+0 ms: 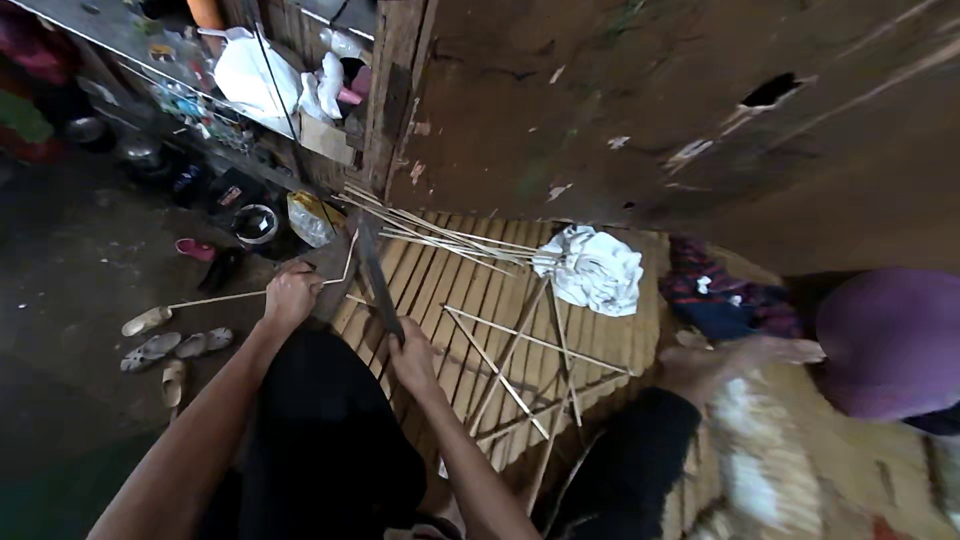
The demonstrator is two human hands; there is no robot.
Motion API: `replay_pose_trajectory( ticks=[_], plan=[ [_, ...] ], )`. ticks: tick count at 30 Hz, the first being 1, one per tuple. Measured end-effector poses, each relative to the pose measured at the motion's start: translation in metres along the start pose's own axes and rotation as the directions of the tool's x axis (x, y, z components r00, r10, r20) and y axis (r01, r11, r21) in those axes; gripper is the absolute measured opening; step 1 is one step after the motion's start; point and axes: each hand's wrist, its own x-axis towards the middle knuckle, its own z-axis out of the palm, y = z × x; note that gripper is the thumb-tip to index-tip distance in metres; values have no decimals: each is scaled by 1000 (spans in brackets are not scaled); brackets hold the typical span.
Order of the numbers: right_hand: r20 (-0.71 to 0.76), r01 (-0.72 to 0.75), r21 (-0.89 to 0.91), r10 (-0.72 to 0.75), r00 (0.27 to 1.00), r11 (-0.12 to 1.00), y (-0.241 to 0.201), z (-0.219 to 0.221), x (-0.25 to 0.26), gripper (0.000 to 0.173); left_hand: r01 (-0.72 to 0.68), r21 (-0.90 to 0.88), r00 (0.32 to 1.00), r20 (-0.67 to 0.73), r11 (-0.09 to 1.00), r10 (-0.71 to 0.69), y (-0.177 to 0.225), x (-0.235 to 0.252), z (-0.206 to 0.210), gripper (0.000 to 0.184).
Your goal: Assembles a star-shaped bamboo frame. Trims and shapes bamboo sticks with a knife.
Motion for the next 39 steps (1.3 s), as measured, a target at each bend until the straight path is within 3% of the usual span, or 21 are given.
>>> replay_pose_trajectory(
  ticks=[3, 8, 23, 30, 34, 39],
  plan=[
    [77, 9, -111, 0, 997, 994, -19, 11, 20, 38, -45, 18, 999, -13, 999, 45, -2, 0, 0, 17],
    [63, 29, -153, -20, 998, 988, -42, 27, 46, 39, -152, 67, 985, -75, 986, 157, -7, 0, 5, 15],
    [98, 28, -286, 0, 995, 958, -49, 38, 65, 35, -310, 128, 948, -26, 942, 316, -13, 8, -3, 15],
    [166, -86, -419, 169, 972, 904, -61, 39, 64, 43, -326, 90, 945, 62, 941, 321, -19, 17, -9, 19],
    [207, -87, -428, 191, 959, 900, -71, 34, 66, 47, -415, 43, 909, -29, 909, 416, -30, 19, 2, 20],
    [191, -112, -442, 215, 958, 890, -66, 36, 62, 43, -379, 42, 923, -59, 925, 381, -29, 17, 3, 20]
  ],
)
